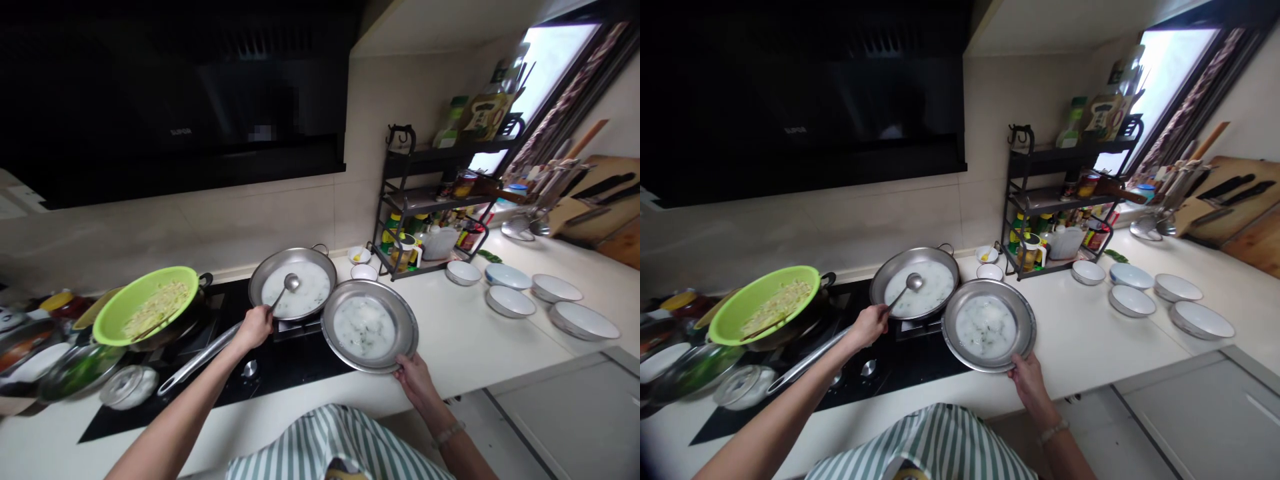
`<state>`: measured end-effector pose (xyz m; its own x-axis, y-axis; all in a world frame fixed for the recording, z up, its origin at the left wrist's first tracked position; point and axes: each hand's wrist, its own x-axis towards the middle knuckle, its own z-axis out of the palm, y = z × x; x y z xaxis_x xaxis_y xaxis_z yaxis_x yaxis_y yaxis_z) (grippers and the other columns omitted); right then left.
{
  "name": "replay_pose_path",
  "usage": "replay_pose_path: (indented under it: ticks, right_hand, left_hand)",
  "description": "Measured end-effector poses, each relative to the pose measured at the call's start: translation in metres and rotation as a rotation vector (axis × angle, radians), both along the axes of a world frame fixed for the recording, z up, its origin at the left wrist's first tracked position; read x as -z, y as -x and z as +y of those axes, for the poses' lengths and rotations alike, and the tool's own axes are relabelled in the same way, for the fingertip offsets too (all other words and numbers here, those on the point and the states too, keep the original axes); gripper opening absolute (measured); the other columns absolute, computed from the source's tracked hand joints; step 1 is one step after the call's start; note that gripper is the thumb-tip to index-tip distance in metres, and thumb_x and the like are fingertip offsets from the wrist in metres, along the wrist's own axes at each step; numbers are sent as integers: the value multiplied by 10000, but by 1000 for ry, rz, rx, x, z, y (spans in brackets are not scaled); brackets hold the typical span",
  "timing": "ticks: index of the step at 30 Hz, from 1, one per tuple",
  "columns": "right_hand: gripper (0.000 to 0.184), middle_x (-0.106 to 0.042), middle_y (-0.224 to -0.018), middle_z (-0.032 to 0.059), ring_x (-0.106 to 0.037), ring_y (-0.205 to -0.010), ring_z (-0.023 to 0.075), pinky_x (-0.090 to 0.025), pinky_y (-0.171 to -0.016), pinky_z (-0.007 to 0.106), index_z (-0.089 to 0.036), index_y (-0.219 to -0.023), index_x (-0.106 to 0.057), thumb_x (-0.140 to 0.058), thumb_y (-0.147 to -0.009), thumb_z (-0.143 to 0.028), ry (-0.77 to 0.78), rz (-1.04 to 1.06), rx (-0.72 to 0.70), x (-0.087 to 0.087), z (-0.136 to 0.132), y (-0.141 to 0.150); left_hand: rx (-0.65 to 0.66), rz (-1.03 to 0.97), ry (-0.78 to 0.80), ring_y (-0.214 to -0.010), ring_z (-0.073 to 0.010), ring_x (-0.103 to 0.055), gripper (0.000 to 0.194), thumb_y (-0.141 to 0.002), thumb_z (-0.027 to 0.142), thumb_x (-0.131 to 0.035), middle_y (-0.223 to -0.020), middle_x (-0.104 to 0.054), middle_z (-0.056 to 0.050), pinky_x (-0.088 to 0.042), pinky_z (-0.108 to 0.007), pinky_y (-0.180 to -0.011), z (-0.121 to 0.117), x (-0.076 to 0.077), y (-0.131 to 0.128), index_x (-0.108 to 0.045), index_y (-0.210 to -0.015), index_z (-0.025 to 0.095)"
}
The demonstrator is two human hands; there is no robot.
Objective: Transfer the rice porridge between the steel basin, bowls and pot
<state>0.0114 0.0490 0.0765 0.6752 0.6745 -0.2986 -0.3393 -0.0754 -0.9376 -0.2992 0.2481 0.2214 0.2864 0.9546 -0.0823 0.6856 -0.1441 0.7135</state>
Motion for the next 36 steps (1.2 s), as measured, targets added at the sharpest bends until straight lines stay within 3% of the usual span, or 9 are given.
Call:
replay_pose_path:
  ticks: [5,8,12,16,36]
  right_hand:
    - [247,-508,-543,-64,-429,-435,117,-339,-394,246,-244,-714,-495,-638,-516,-283,21,84,24,-2,0,1]
    - [235,-508,-545,-64,-427,-434,115,-329,-391,244,-242,-699,-494,-633,-514,-279,26,81,28,-3,0,2]
    - [254,-515,-538,-65,-428,-436,112,-329,-387,239,-239,-691,-500,-656,-491,-255,15,121,38,-6,0,2]
    - [264,-521,-531,-67,-423,-429,103,-324,-381,228,-237,-689,-496,-658,-482,-238,14,155,51,-7,-1,3]
    - [263,-529,-545,-69,-429,-432,105,-335,-381,231,-233,-709,-510,-656,-491,-245,3,133,40,-3,-1,2]
  left_hand:
    - [-70,-36,205,-367,-83,-397,222,-716,94,-601,-410,-501,17,-223,-198,-409,15,13,10,-512,-529,173]
    - [-87,-214,397,-295,-34,-277,182,-751,213,-621,-432,-496,42,-136,-185,-339,17,16,11,-520,-609,159]
    - [-89,-496,627,-300,-2,-243,141,-705,209,-660,-475,-489,50,-116,-148,-306,17,8,15,-548,-687,125]
    - [-127,-610,764,-309,9,-239,60,-690,88,-591,-501,-480,47,-124,-120,-284,12,-4,17,-581,-749,90]
    - [-106,-648,798,-300,10,-238,95,-701,72,-575,-499,-489,45,-136,-114,-272,-8,-24,13,-576,-796,84]
